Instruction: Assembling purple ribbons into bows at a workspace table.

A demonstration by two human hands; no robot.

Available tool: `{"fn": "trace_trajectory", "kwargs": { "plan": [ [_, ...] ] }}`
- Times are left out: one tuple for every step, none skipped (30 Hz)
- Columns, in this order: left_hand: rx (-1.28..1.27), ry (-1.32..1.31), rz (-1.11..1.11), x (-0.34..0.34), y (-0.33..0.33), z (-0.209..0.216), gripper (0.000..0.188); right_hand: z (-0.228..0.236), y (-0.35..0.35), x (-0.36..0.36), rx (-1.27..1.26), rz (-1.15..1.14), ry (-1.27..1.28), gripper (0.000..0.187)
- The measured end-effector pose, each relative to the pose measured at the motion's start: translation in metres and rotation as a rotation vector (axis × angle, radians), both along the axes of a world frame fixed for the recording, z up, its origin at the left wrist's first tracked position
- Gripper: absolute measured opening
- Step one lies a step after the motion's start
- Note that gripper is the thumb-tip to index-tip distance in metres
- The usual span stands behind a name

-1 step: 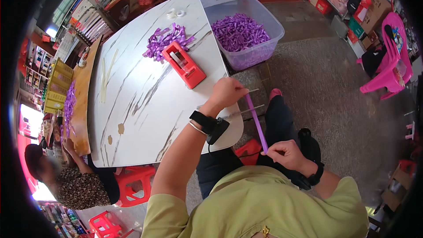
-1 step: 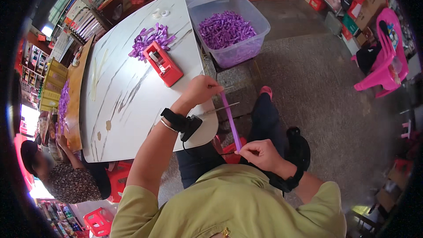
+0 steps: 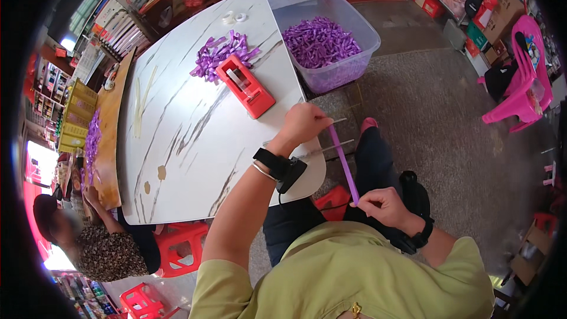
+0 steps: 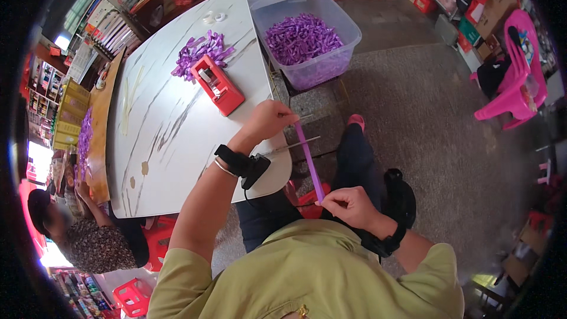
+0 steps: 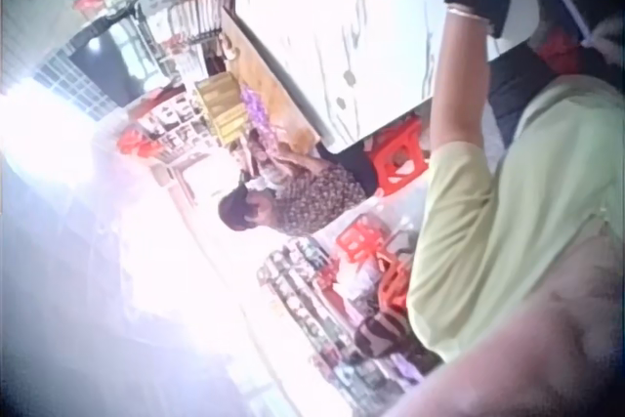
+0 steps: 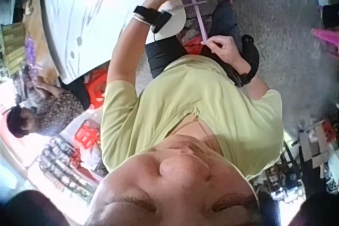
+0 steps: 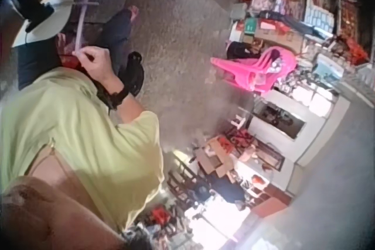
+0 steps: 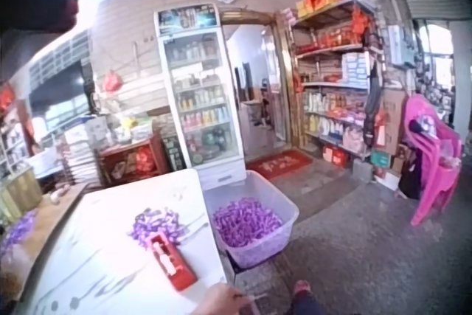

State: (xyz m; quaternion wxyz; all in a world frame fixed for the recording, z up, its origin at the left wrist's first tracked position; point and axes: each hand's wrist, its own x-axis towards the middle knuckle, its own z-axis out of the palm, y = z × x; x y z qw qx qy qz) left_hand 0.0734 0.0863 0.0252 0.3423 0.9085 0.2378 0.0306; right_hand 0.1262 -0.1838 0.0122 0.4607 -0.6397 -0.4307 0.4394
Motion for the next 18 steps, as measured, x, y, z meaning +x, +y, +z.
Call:
{"fn": "trace_trajectory", "kwargs": {
  "plan": [
    [-0.005,0.003,-0.002,-0.001,0.0,-0.002,0.022,-0.007,-0.002,0.0,0.027,-0.027,-0.002,0.01],
    [0.0,-0.015,-0.011,-0.001,0.001,-0.003,0.022,-0.014,-0.001,0.0,0.025,-0.027,0.0,0.01],
    [0.005,-0.033,-0.02,-0.002,0.002,-0.003,0.022,-0.02,0.0,0.0,0.022,-0.023,0.005,0.01],
    [0.004,-0.032,-0.018,-0.003,0.002,-0.003,0.022,-0.025,0.0,0.001,0.019,-0.019,0.011,0.01],
    [0.007,-0.016,-0.015,-0.002,0.001,-0.001,0.022,-0.031,0.0,0.002,0.02,-0.022,0.011,0.01],
    [0.01,0.0,-0.01,-0.001,0.0,0.0,0.022,-0.036,-0.001,0.004,0.02,-0.023,0.023,0.01],
    [0.011,0.0,-0.012,0.001,0.001,-0.001,0.022,-0.039,-0.001,0.005,0.02,-0.024,0.036,0.01],
    [0.015,0.003,-0.024,0.002,0.002,-0.002,0.022,-0.038,-0.001,0.004,0.02,-0.022,0.038,0.01],
    [0.02,0.007,-0.037,0.001,0.002,-0.003,0.022,-0.036,-0.001,0.004,0.019,-0.023,0.066,0.01],
    [0.02,0.009,-0.035,0.0,0.002,-0.004,0.022,-0.034,-0.002,0.003,0.019,-0.025,0.095,0.01],
    [0.019,0.004,-0.036,0.0,0.002,-0.004,0.022,-0.032,-0.003,0.003,0.018,-0.025,0.095,0.01],
    [0.018,-0.002,-0.037,0.0,0.003,-0.004,0.022,-0.03,-0.003,0.003,0.029,-0.021,0.102,0.01],
    [0.018,-0.001,-0.038,0.0,0.002,-0.004,0.022,-0.027,-0.004,0.003,0.04,-0.016,0.109,0.01],
    [0.02,0.007,-0.027,0.0,0.002,-0.004,0.021,-0.023,-0.005,0.003,0.04,-0.016,0.11,0.01],
    [0.022,0.015,-0.015,0.0,0.002,-0.003,0.02,-0.017,-0.004,0.002,0.036,-0.016,0.111,0.011],
    [0.022,0.015,-0.015,0.0,0.002,-0.004,0.02,-0.012,-0.004,0.001,0.032,-0.017,0.112,0.011],
    [0.018,0.021,-0.013,0.0,0.002,-0.004,0.02,-0.008,-0.003,0.001,0.032,-0.016,0.113,0.011],
    [0.013,0.026,-0.01,0.0,0.002,-0.004,0.02,-0.005,-0.002,0.001,0.058,-0.018,0.091,0.011]
  ]
}}
